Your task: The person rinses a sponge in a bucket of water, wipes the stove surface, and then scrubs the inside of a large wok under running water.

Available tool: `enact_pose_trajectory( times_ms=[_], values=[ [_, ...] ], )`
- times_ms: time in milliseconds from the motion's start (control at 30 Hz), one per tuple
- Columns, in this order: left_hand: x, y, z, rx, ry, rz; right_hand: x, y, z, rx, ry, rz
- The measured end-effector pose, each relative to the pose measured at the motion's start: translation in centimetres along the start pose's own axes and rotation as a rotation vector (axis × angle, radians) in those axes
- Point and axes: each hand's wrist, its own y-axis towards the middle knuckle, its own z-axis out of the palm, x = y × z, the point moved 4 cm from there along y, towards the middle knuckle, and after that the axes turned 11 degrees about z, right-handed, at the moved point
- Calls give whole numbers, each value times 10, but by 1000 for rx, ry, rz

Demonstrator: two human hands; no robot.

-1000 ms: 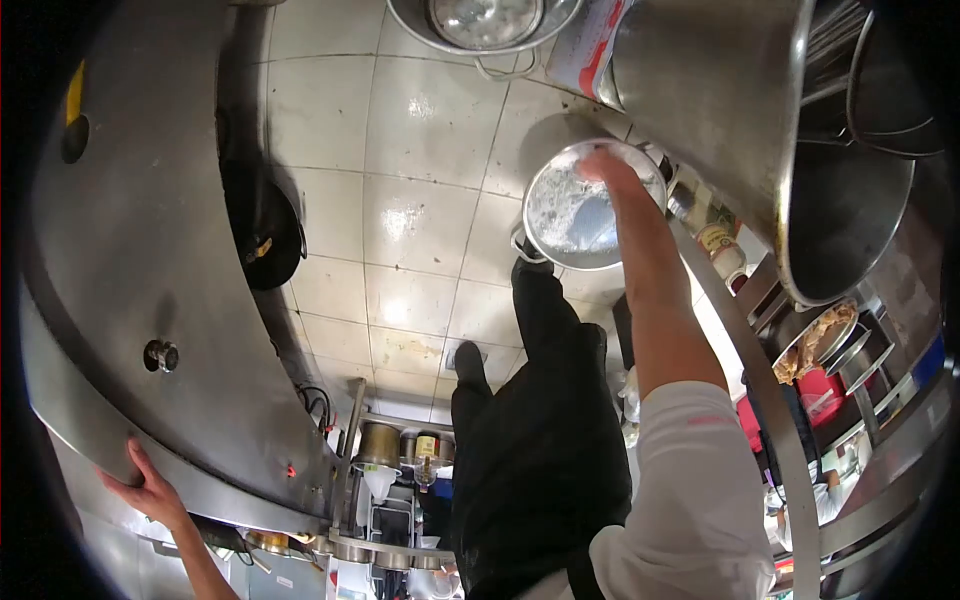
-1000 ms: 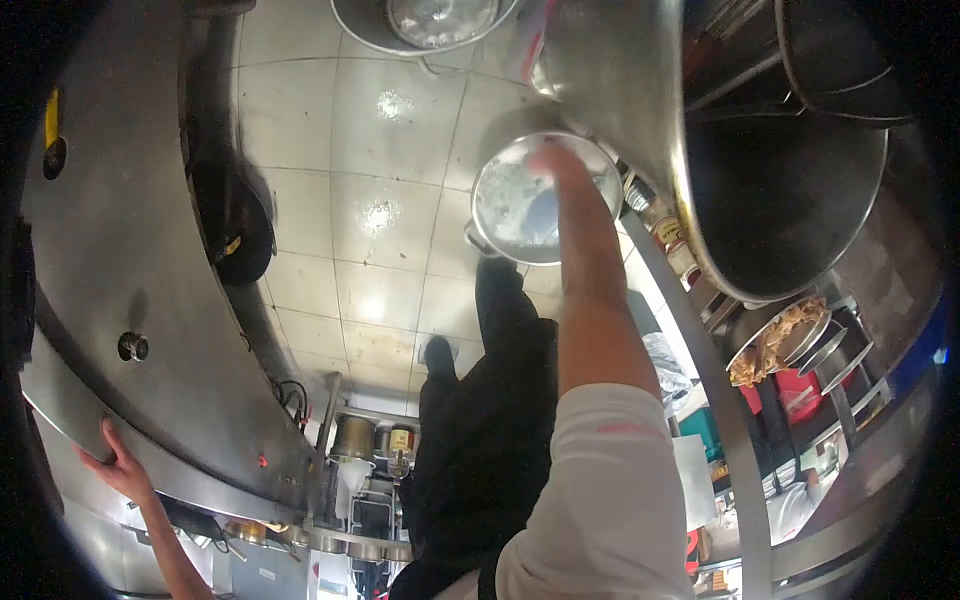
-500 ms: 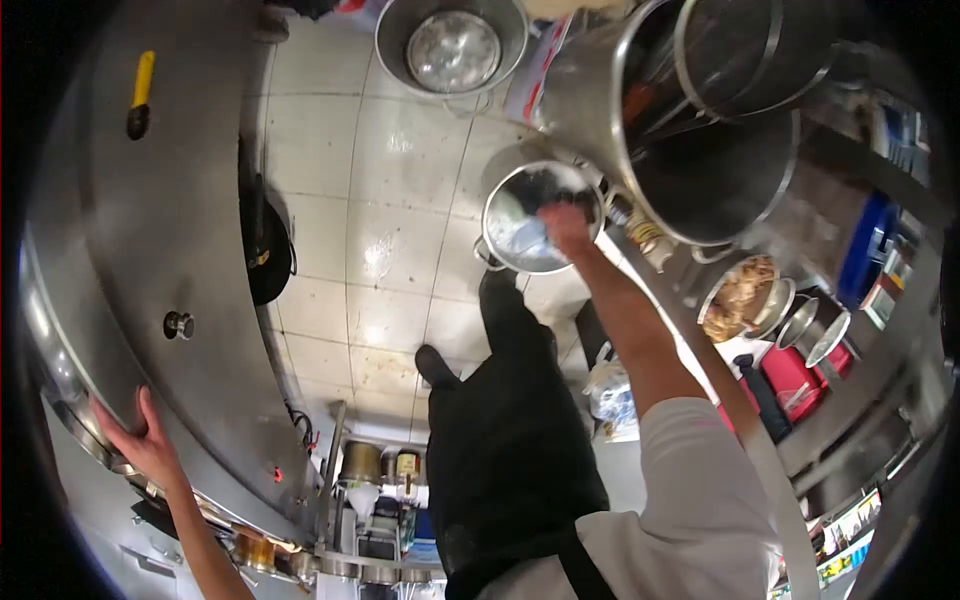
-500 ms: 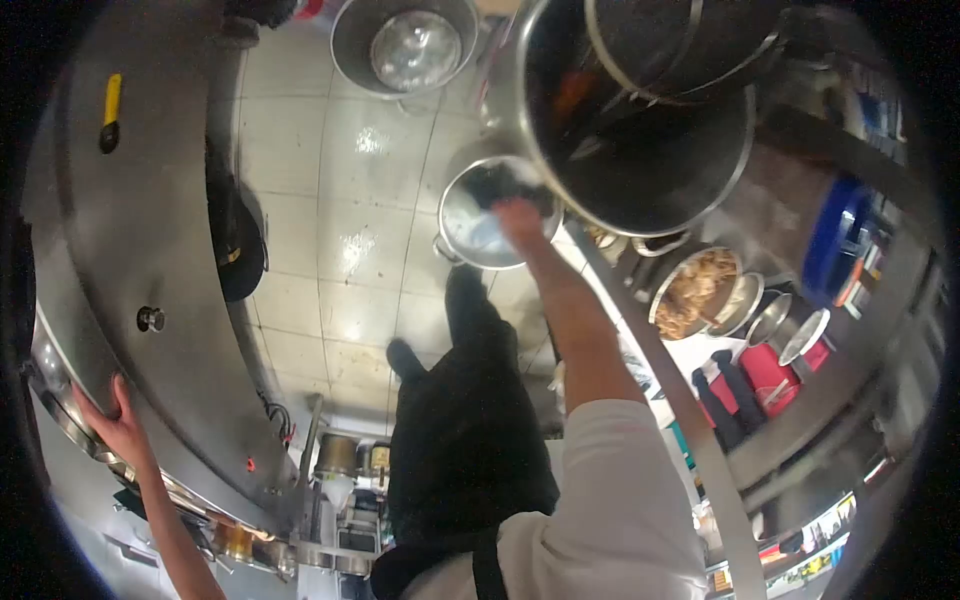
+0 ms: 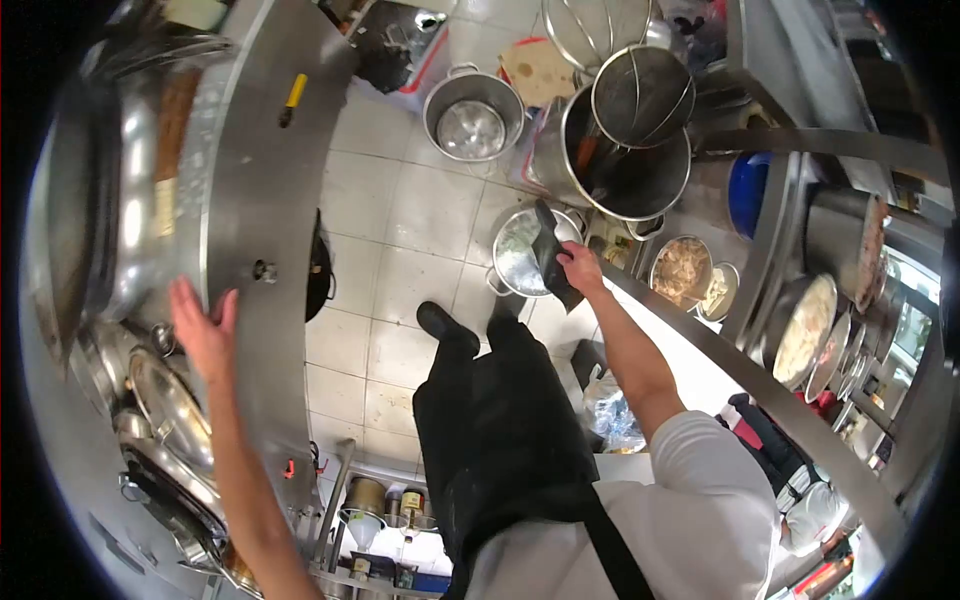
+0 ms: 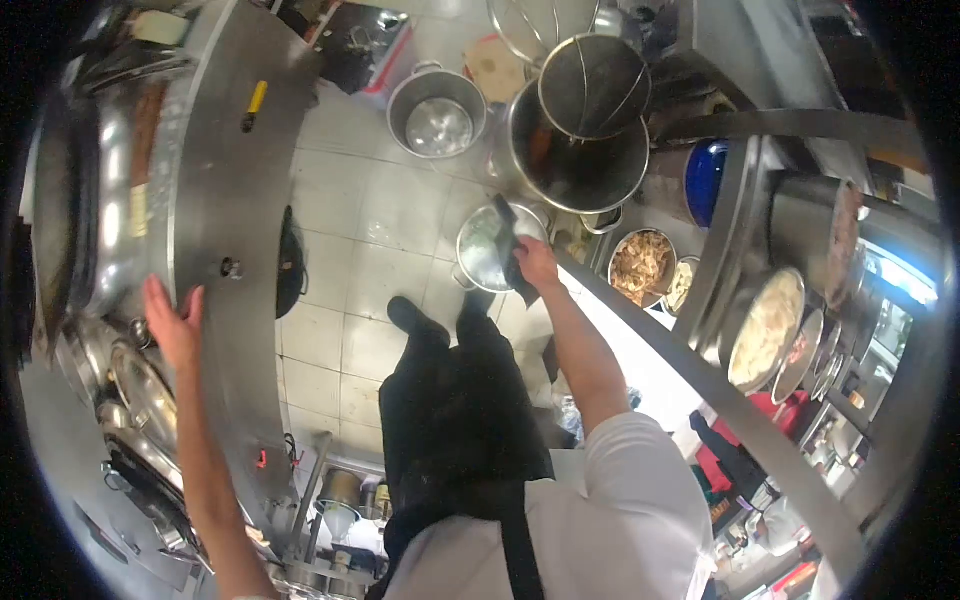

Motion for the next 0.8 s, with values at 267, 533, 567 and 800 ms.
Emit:
enact_pose_trajectory(
  times_ms=[267,533,567,800],
  values=[
    [-180,4,-84,294,-918,78,218,-160,-135,731,501,-365],
    [-142,7,-205,-99,-1457,-175,490,-369,-206,598,-13,-1248],
    [-123,3,-210,-133,-1411,-275,517,-381,-204,575,-78,-1279],
    [-17,-23,-210,-558,-1819,-675,589,-415,-236,-96,407,-1242]
  ],
)
